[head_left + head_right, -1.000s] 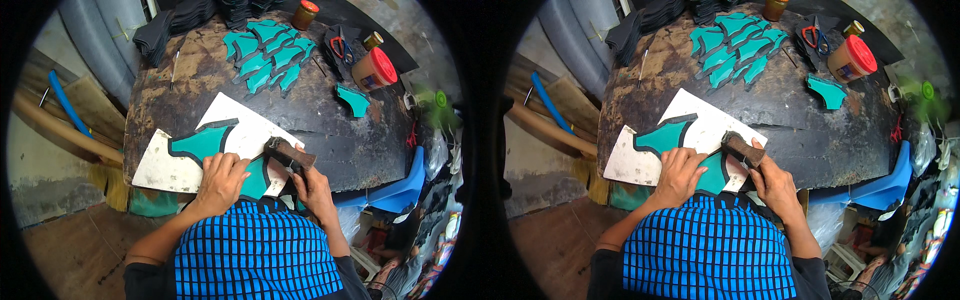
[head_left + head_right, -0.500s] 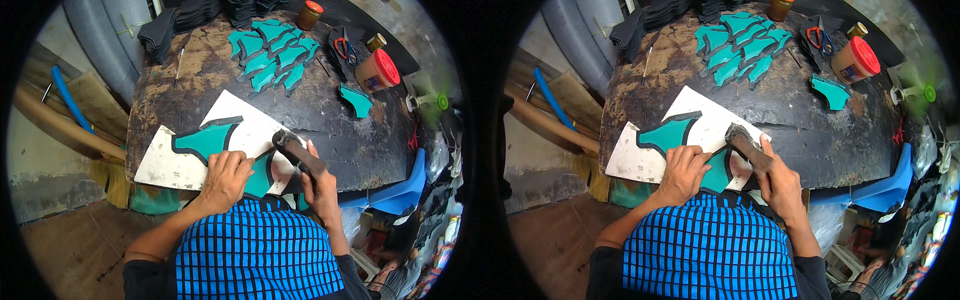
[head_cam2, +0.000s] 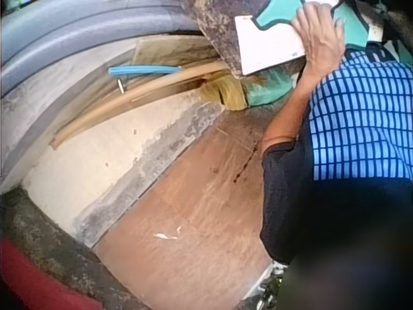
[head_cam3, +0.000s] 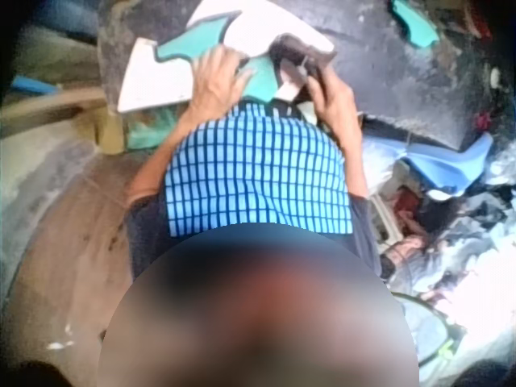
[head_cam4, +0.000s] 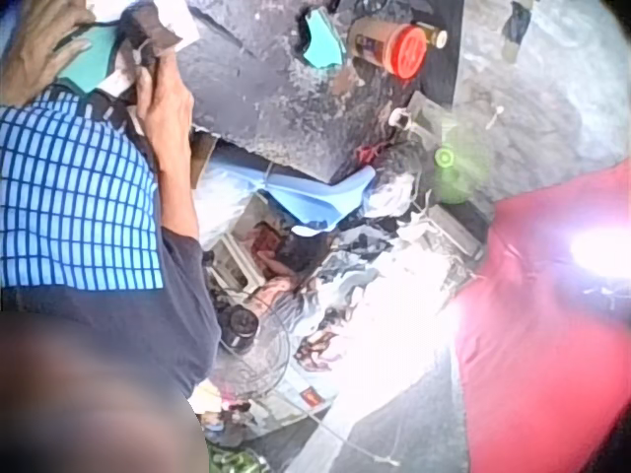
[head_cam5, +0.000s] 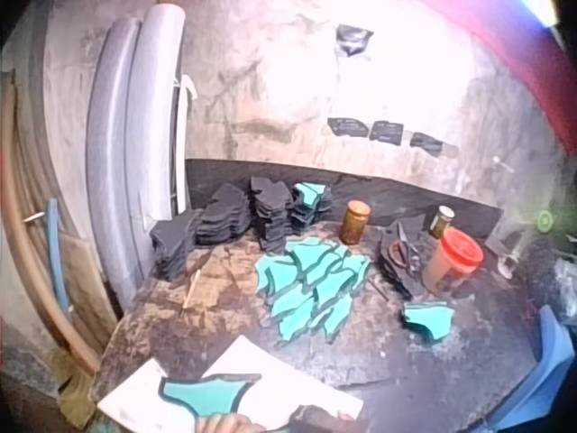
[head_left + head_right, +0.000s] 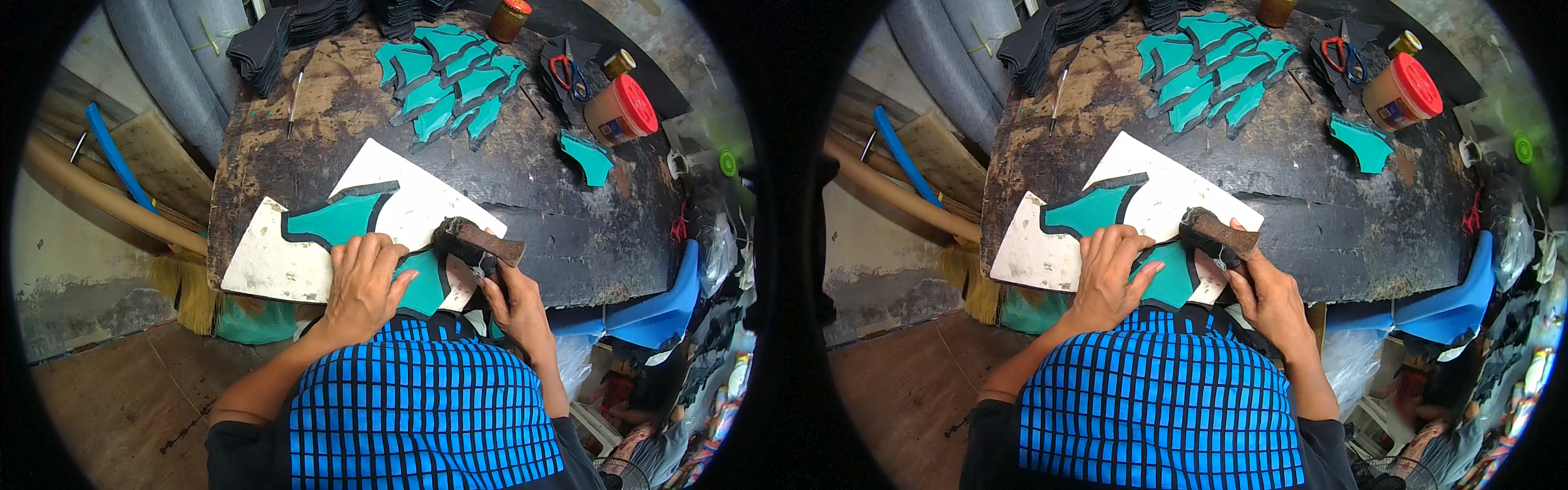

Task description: The person repeatedly hammers green and black material pieces on a white board using a hammer. They pick up pieces, position them, strike them, and place them back on the table. The process is repeated multiple times throughout the clip.

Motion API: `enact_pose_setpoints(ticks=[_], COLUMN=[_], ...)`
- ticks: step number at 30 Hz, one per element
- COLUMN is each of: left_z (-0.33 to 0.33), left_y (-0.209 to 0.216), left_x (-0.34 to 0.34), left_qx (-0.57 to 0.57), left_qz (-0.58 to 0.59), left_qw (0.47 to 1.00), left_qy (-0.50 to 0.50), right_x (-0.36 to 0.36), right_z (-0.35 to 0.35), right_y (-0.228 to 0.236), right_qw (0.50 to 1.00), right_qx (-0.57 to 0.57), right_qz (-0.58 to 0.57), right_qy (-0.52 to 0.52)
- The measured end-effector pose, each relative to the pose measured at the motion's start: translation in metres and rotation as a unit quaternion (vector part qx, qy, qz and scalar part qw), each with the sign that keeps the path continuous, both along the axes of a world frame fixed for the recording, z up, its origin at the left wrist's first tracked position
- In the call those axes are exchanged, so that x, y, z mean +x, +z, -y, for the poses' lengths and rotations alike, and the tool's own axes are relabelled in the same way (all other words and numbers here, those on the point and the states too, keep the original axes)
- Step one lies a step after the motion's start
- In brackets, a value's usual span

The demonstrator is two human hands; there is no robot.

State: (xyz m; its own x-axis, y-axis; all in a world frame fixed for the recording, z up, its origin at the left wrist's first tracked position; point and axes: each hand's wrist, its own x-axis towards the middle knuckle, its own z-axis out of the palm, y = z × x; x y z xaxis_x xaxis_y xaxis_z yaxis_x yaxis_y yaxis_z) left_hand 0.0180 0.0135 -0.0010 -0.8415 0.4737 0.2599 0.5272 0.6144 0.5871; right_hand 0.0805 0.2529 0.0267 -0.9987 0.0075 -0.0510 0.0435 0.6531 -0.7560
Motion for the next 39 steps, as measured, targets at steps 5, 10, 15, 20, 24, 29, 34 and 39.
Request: enact_pose_setpoints(ticks=[5,10,15,20,24,29,34,39], left_z=[-0.001,-0.005,-0.012,-0.017,-0.018,-0.011,-0.006,-0.006], left_y=[0.003,0.004,0.003,0.01,0.013,0.009,0.001,-0.002], left_x=[-0.002,-0.003,-0.008,-0.007,-0.005,0.0,0.005,0.007], left_qx=[0.004,-0.006,-0.03,-0.115,-0.118,-0.01,0.055,0.032], left_qz=[0.005,-0.032,-0.061,-0.107,-0.102,-0.067,-0.016,-0.022], left_qw=[1.0,0.999,0.996,0.985,0.984,0.994,0.996,0.996], left_qy=[-0.015,-0.027,-0.059,-0.077,-0.084,-0.08,-0.062,-0.075], right_x=[0.002,0.001,0.001,0.0,0.001,0.001,0.002,0.0], right_z=[-0.001,-0.002,0.001,0.003,0.002,-0.002,-0.002,-0.003], right_y=[-0.005,-0.007,-0.003,0.002,0.002,-0.003,-0.005,0.003], right_qw=[1.0,1.0,1.0,1.0,1.0,1.0,1.0,0.999], right_qx=[-0.014,0.009,-0.014,-0.012,-0.004,0.01,0.017,0.041], right_qz=[-0.012,-0.003,-0.006,-0.003,0.004,0.005,0.016,-0.001], right_qy=[-0.005,0.001,-0.002,-0.008,-0.002,0.009,0.002,-0.003])
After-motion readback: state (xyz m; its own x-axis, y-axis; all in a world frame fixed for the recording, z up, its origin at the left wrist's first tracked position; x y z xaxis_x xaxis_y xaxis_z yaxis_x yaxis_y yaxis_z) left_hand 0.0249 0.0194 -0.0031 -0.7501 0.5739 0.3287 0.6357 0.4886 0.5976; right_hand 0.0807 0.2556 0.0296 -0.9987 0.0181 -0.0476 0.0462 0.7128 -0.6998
